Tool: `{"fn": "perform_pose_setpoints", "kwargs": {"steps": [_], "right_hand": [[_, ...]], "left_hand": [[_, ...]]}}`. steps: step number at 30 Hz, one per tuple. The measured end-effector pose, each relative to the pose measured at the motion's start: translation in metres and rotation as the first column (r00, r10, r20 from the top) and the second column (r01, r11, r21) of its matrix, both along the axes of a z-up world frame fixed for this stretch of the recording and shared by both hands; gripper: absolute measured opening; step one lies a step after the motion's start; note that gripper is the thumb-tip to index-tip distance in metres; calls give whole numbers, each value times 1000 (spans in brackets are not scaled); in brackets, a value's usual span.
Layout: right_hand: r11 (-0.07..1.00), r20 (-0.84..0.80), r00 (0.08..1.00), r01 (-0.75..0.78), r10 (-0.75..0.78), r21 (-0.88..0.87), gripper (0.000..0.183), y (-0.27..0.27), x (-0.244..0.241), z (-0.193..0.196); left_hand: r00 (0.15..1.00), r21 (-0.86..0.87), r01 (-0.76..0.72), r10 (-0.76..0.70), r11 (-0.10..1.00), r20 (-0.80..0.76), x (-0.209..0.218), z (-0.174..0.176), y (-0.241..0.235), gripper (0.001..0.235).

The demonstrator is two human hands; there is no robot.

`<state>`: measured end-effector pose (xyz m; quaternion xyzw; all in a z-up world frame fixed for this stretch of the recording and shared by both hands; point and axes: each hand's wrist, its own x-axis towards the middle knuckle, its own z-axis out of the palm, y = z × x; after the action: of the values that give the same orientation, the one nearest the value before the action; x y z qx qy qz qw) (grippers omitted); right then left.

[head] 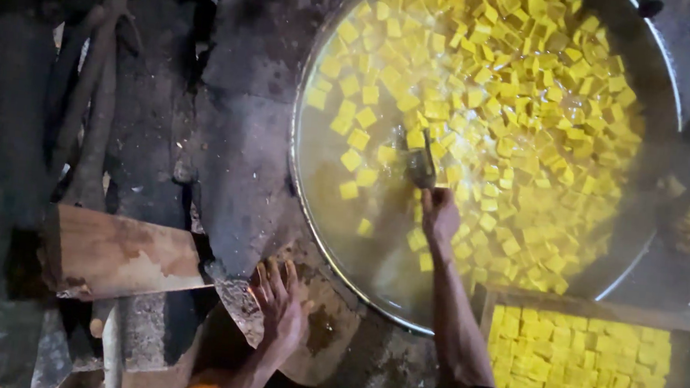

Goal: The person uses a slotted spoon to scoop yellow cubes from a large steaming pot and arranges them in a wooden tray. The person repeatedly scoops and places the cubes in neat rows.

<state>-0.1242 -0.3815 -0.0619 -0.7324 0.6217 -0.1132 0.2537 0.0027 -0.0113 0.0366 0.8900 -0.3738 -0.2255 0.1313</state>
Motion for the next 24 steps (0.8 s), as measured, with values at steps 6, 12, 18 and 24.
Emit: {"fn": "perform_pose_setpoints", "kwargs": {"steps": [6,12,18,24], "right_hand": [[982,228,970,-118,82,151,37,-47,29,31],[986,387,922,-67,2,155,35,28,-12,44],[938,325,938,3,-124,347,37,94,-78,48],[925,202,979,-91,15,370,38,62,-69,81]], "left_hand": [[996,69,-8,14,998,-87,2,2,-10,105],[994,68,-6,14,998,-105,2,5,-8,99],[996,9,40,-40,999,-74,-7,6,2,98],[994,77,2,7,997,-109,1,-2,-3,101]]}}
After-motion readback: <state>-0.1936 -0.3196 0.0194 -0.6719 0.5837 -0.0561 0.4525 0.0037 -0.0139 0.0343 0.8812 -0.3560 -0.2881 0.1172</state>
